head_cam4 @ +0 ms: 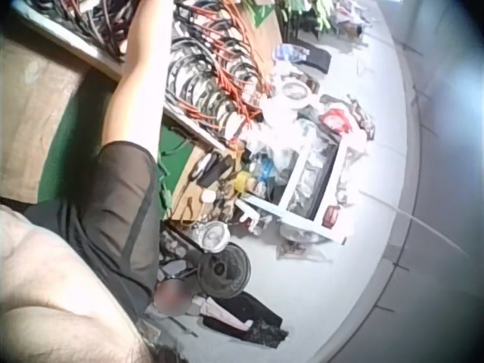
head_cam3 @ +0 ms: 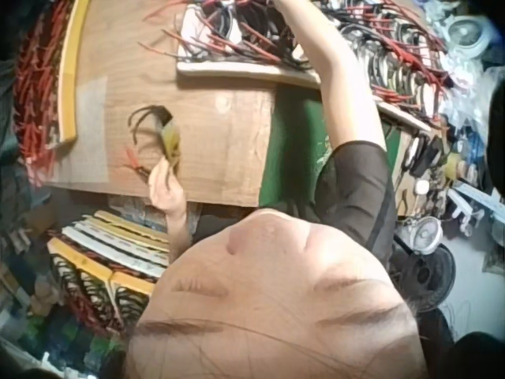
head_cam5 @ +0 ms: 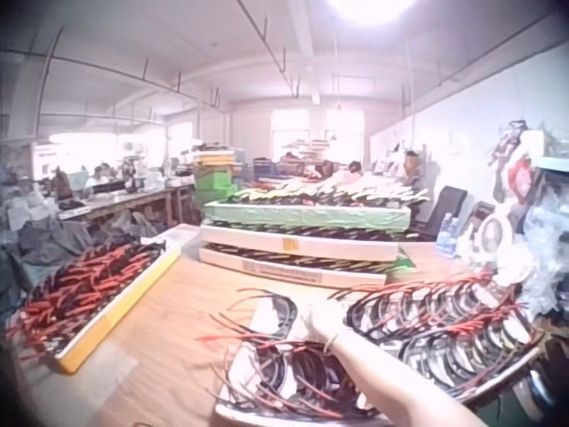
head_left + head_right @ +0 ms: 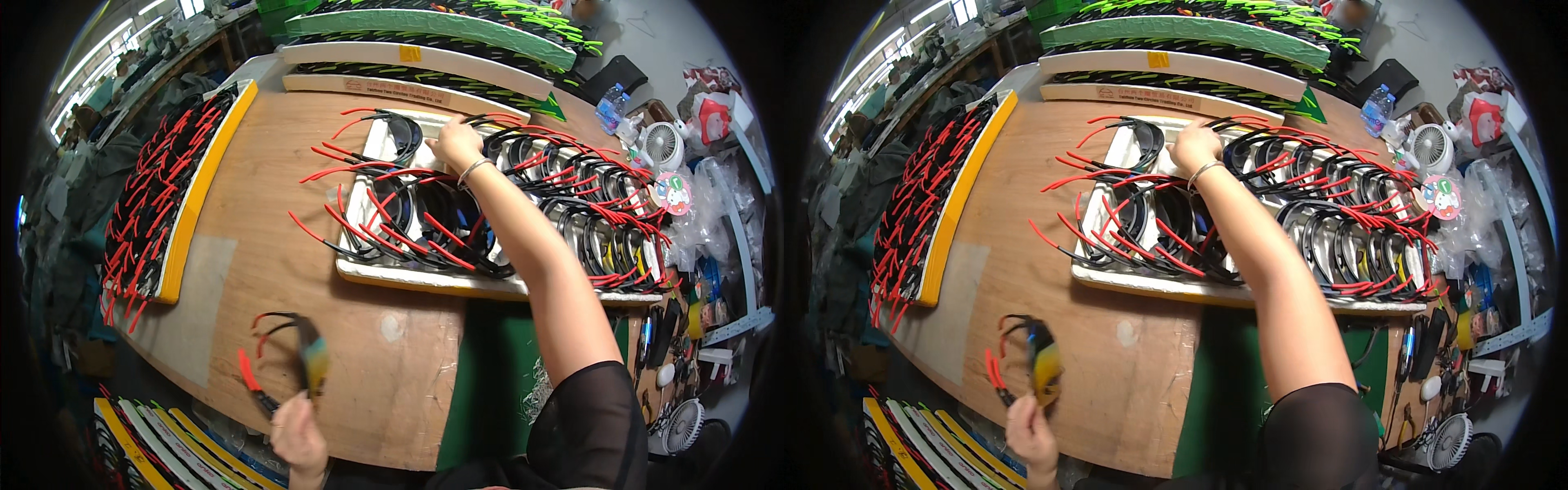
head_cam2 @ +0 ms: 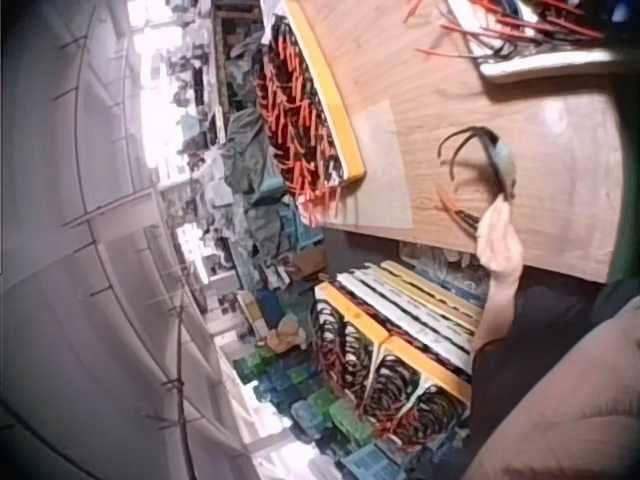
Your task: The person assembles sunglasses by attaching a reflective lens to a frame using pliers and a screwdriver. They tighten screws on the frame and place the finished unit into a tray with other completed pairs.
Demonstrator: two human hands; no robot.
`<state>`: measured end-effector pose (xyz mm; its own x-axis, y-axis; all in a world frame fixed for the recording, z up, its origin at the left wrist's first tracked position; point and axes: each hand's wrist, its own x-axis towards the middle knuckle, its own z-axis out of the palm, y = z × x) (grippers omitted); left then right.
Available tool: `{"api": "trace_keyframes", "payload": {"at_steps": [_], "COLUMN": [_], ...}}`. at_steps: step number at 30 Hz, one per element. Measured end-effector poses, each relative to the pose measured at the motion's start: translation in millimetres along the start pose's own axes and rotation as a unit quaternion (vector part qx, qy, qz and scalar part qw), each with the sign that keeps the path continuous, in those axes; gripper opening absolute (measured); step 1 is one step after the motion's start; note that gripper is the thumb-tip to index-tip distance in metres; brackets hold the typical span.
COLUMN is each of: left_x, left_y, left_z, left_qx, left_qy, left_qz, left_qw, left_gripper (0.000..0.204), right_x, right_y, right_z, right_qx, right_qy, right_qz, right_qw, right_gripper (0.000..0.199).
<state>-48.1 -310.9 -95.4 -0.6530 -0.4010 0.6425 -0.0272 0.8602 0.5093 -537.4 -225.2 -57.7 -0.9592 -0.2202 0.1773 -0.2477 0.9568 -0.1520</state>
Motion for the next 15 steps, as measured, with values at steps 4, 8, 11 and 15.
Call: {"api": "trace_keyframes", "payload": {"at_steps": [4, 8, 11, 15], "left_x": [6, 9, 13, 26], "left_y": [15, 13, 10, 23], "left_z": [14, 29, 30, 12], "left_qx": [-0.094, -0.123, -0.099, -0.041], "left_qy": [-0.122, -0.183, -0.161, -0.138], "left_qz": [0.143, 0.248, 0.259, 0.280], "left_qw": [0.978, 0.943, 0.947, 0.949], "left_gripper": [0.023, 0.024, 0.022, 0.022], "right_x": [-60, -133, -192, -279], "right_y": [8, 60, 114, 157], "right_z": [-74, -137, -158, -198], "right_qx": [0.021, 0.043, 0.082, 0.122], "right_qy": [0.075, -0.036, -0.059, -0.153], "right_qz": [-0.144, -0.235, -0.264, -0.193], "right_qw": [0.986, 0.970, 0.959, 0.961], "right_gripper": [0.054, 0.048, 0.047, 0.041]}}
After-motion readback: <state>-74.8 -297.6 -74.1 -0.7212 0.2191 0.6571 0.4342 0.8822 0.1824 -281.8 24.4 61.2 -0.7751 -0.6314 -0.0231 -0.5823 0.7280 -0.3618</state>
